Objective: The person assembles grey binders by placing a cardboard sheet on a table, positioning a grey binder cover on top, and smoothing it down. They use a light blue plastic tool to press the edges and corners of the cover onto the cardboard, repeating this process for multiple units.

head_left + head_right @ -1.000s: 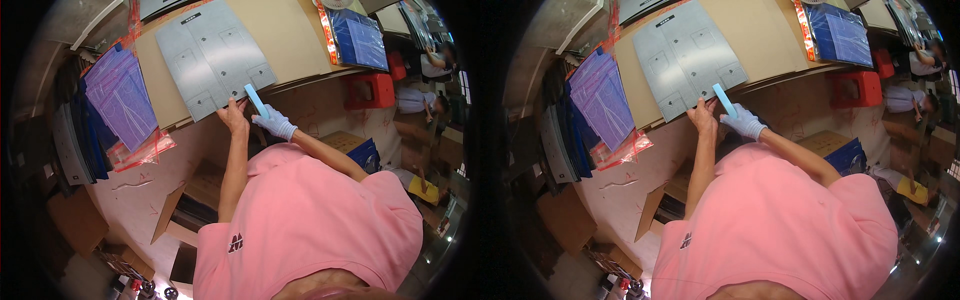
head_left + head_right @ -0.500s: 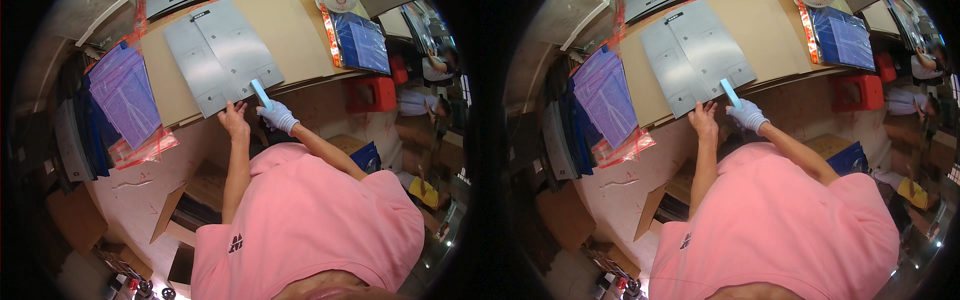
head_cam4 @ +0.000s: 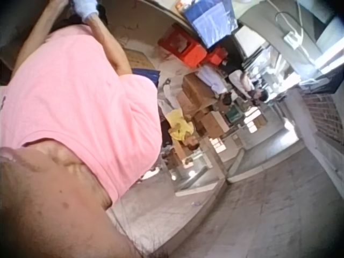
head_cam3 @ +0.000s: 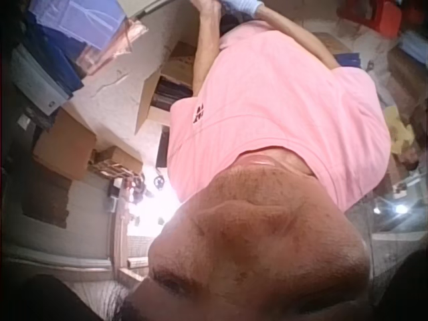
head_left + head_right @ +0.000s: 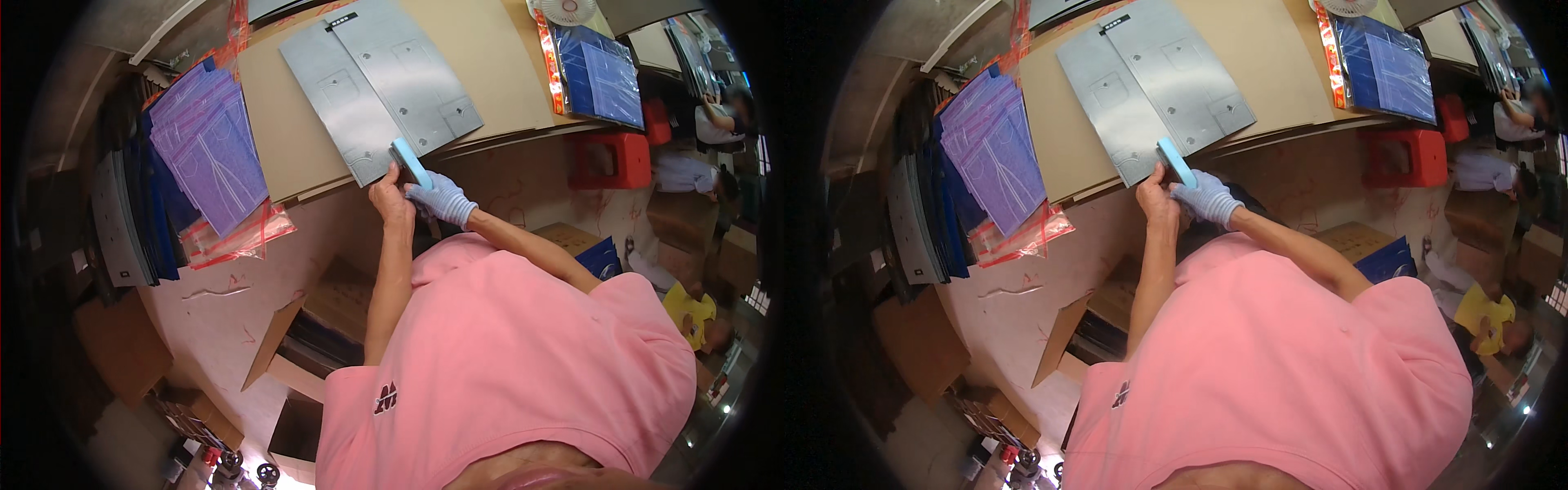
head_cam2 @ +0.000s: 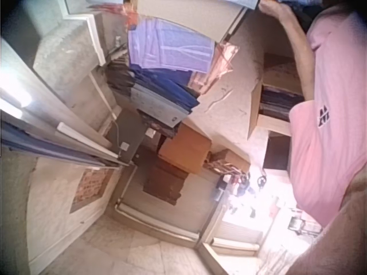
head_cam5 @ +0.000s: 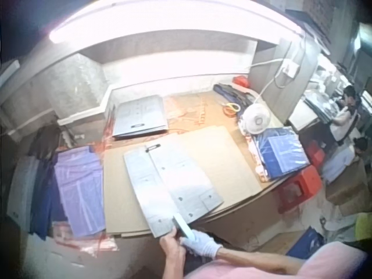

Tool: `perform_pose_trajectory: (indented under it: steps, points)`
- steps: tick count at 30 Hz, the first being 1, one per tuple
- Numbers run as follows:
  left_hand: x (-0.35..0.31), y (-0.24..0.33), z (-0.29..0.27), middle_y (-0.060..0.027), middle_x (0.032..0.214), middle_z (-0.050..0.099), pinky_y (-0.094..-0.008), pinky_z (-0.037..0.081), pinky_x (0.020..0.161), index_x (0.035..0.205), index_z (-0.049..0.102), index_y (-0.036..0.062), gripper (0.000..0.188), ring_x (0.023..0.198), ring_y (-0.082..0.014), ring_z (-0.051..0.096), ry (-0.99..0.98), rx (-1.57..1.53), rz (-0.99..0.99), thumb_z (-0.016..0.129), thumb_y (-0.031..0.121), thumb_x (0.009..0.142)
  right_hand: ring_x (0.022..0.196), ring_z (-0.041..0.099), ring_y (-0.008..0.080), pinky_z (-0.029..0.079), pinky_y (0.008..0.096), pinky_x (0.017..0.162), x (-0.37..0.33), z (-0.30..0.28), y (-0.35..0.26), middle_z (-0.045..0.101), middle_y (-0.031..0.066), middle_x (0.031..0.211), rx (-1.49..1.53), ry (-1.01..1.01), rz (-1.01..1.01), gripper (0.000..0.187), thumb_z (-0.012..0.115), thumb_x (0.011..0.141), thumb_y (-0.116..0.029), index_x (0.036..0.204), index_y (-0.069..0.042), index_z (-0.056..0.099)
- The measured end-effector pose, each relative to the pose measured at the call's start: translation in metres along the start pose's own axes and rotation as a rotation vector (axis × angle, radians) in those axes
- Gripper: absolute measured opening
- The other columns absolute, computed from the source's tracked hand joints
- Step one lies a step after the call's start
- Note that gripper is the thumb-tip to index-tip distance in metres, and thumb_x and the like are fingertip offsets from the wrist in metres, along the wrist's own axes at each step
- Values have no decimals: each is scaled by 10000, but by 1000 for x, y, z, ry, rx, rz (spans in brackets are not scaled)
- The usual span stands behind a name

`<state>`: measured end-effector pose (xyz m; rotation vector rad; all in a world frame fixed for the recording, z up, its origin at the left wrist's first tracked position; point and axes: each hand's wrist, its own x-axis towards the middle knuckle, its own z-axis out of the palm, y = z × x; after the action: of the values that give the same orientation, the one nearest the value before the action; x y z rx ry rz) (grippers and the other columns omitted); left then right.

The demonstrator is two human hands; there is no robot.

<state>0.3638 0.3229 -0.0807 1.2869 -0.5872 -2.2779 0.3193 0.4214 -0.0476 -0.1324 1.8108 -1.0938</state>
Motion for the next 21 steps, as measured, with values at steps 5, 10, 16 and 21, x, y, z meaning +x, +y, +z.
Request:
perform_pose_trajectory:
  steps: [5, 10, 16, 21]
  points:
    - [3, -5, 0, -110, 921, 638, -324, 505, 714, 920, 624, -49, 139, 788, -219, 614, 30, 61, 52, 668, -10, 794, 573, 592, 144, 475, 282, 489, -7, 0, -10, 600, 100, 662, 52, 16, 74, 302, 609, 840, -315, 935, -30, 582]
    - [8, 7, -5, -96, 982, 589, -354, 496, 703, 1073, 522, 8, 305, 818, -217, 583, 141, 51, 102, 678, 26, 811, 642, 600, 183, 484, 320, 576, -31, -35, -28, 616, 100, 736, -216, -262, 76, 372, 626, 803, -376, 950, -37, 587]
    - [6, 52, -15, -92, 1174, 487, -417, 423, 886, 1219, 374, 53, 472, 971, -232, 522, 121, -14, 152, 634, 1, 829, 887, 624, 285, 480, 381, 778, -40, -120, -38, 639, 159, 945, -637, 200, 61, 521, 654, 753, -470, 1038, -41, 572]
    - [8, 51, -30, -99, 1147, 554, -354, 428, 916, 1248, 452, -28, 591, 1001, -237, 548, -45, 110, 392, 600, -149, 689, 985, 605, 353, 469, 408, 836, 55, -174, -33, 616, 195, 1064, -815, 708, 43, 634, 673, 729, -525, 1151, -72, 537]
